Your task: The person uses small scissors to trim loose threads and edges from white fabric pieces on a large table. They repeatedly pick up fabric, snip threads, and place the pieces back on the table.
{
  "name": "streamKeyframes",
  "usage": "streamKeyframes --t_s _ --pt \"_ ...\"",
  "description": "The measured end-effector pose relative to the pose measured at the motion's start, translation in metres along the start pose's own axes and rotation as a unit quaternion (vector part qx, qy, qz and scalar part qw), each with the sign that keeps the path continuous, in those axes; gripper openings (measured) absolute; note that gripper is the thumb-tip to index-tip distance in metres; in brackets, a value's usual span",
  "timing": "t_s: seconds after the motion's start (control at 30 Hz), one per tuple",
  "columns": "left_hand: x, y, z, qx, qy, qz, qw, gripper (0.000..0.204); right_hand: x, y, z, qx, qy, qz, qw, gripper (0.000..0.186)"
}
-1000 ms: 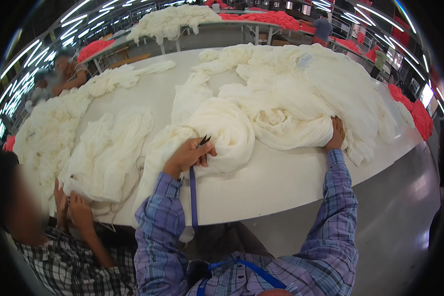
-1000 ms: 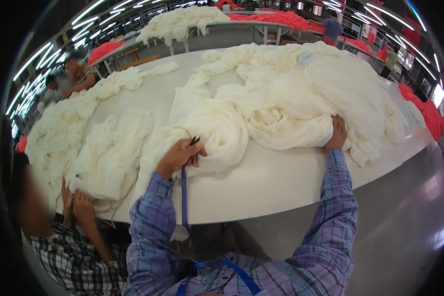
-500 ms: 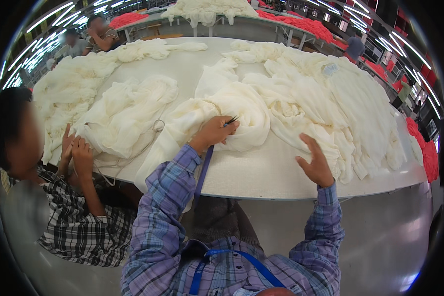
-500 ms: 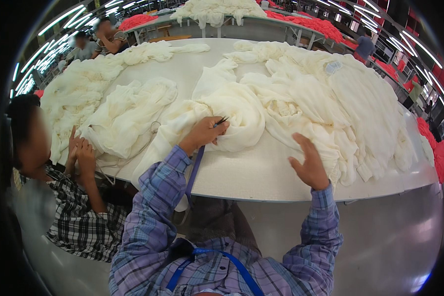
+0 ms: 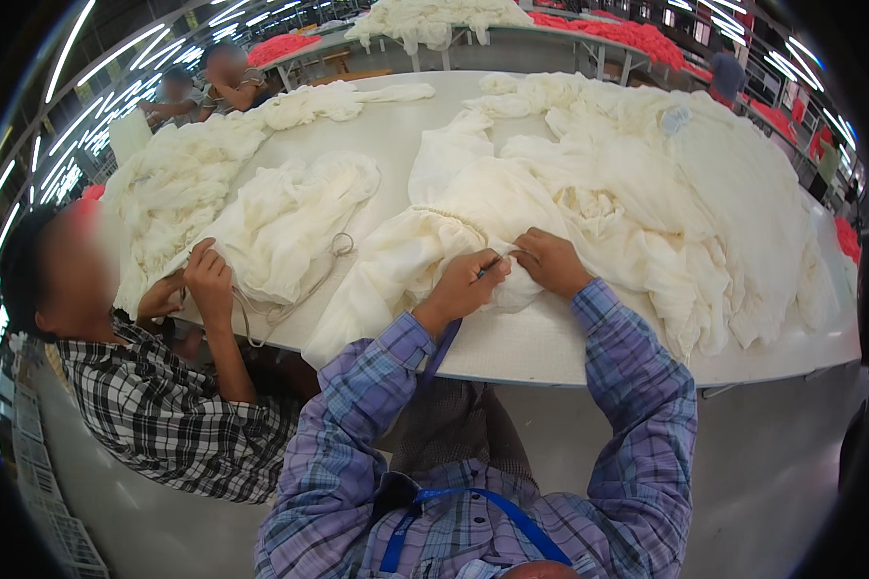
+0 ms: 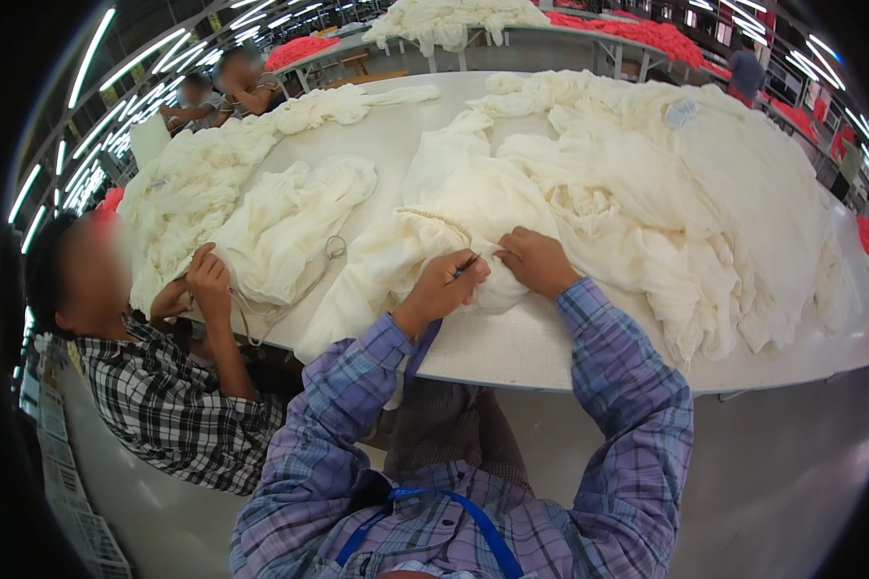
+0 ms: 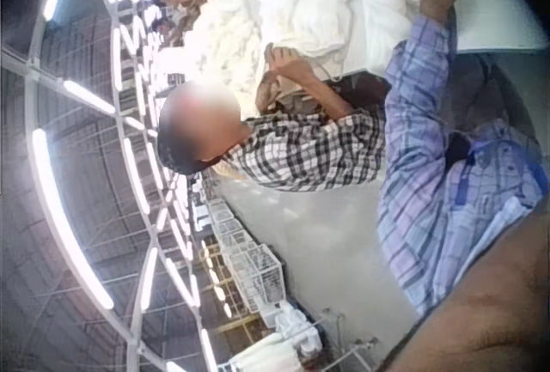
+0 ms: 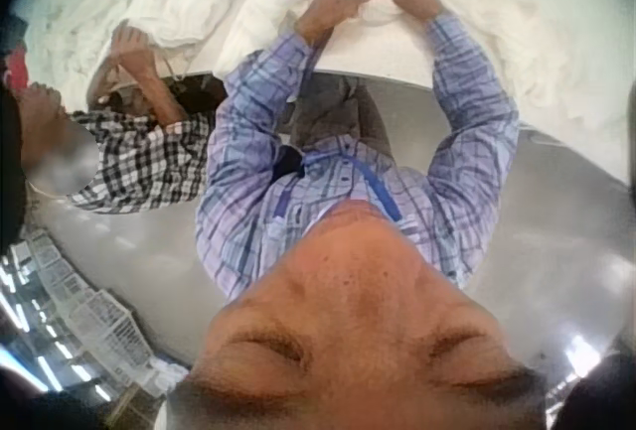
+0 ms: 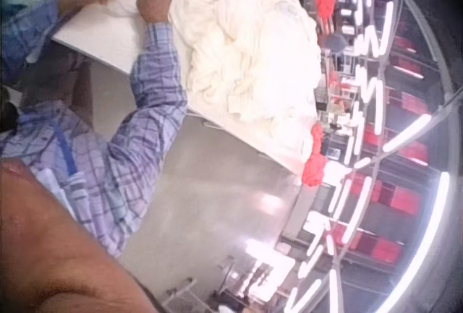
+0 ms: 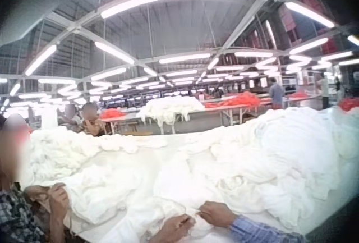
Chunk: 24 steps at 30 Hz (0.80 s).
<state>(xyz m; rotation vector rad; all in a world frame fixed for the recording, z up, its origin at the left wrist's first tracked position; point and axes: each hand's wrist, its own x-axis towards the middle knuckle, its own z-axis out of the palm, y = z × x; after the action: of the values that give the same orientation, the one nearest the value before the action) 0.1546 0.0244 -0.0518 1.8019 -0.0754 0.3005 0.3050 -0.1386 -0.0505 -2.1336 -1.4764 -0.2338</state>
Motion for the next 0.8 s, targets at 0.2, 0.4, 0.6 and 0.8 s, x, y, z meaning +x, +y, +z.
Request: streamKeyframes --t_s 0.2,0.4,0.6,0.8 --pt "-0.004 0.01 -0.008 -0.021 -0.026 -0.042 0.999 0.027 -0.041 0.041 -0.028 0.048 0.063 0.102 0.992 0.014" --pt "0.032 0.001 -0.004 0.011 -0.068 -0.048 0.996 0.03 -0.042 0.061 -0.046 0.067 0.118 0.168 0.976 0.017" --pt "0.085 -0.018 -0.001 -0.022 0.004 -0.04 0.999 0.033 -0.034 0.059 -0.043 0.098 0.213 0.158 0.959 0.023" --pt "0.082 -0.024 0.005 -0.049 0.021 -0.044 0.998 0.035 -0.031 0.012 -0.049 0.043 0.176 -0.004 0.983 0.046"
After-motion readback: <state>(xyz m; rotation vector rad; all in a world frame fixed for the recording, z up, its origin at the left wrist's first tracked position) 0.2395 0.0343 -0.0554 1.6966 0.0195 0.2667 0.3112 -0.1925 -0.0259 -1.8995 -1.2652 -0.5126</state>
